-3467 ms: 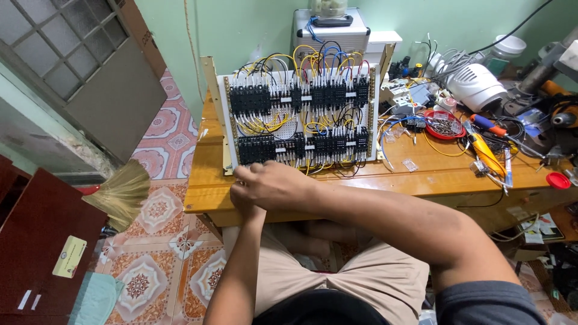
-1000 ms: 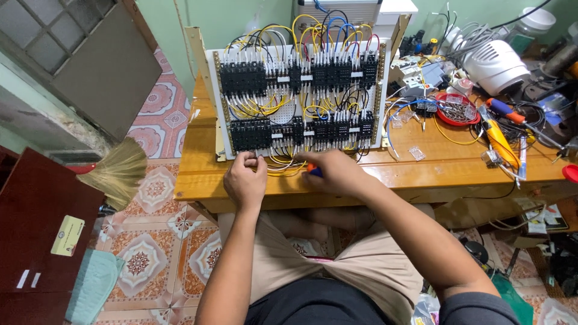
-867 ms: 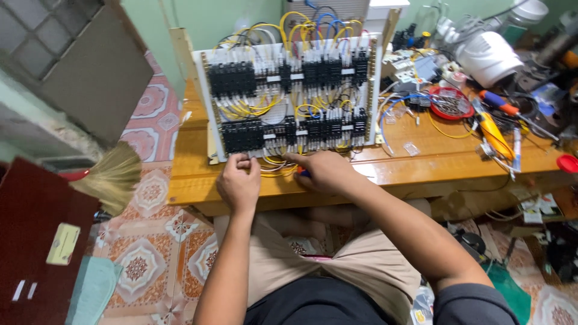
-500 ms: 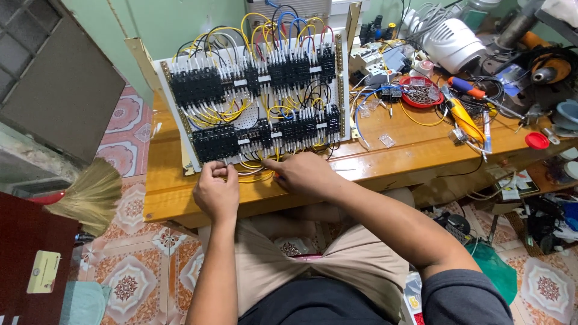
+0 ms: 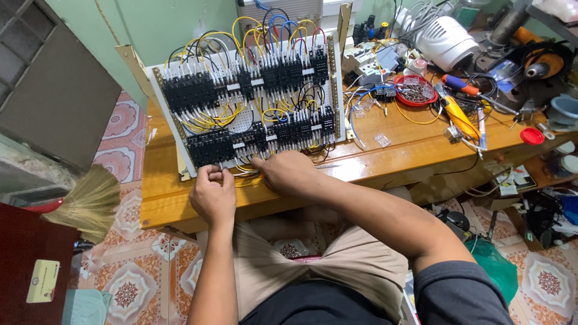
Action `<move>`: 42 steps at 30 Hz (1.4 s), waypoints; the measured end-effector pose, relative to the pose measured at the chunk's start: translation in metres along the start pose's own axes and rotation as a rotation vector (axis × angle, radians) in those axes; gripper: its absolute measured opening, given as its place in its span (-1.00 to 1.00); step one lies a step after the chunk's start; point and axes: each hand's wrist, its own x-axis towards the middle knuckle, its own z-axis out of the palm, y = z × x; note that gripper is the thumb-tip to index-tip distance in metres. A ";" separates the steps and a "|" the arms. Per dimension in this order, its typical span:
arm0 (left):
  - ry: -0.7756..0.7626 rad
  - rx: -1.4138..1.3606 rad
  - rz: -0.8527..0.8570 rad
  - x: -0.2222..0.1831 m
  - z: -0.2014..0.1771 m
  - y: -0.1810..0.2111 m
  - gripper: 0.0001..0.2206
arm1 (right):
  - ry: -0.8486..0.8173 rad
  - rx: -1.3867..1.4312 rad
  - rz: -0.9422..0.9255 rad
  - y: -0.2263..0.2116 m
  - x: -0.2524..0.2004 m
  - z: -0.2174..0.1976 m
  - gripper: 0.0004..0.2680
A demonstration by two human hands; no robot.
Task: The person is wiring an electrical panel by inserting wires into terminals and tightening them with a screwdriver.
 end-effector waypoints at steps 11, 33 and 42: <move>0.041 -0.005 0.019 -0.004 0.003 -0.003 -0.87 | 0.355 0.267 0.435 0.175 -0.073 -0.004 -0.74; 0.115 -0.013 0.091 -0.005 0.000 0.001 -0.89 | 0.474 0.204 0.943 0.343 -0.105 0.076 -0.79; 0.079 -0.033 0.081 -0.005 -0.005 0.006 -0.89 | 0.643 0.726 0.856 0.265 -0.159 0.001 -0.88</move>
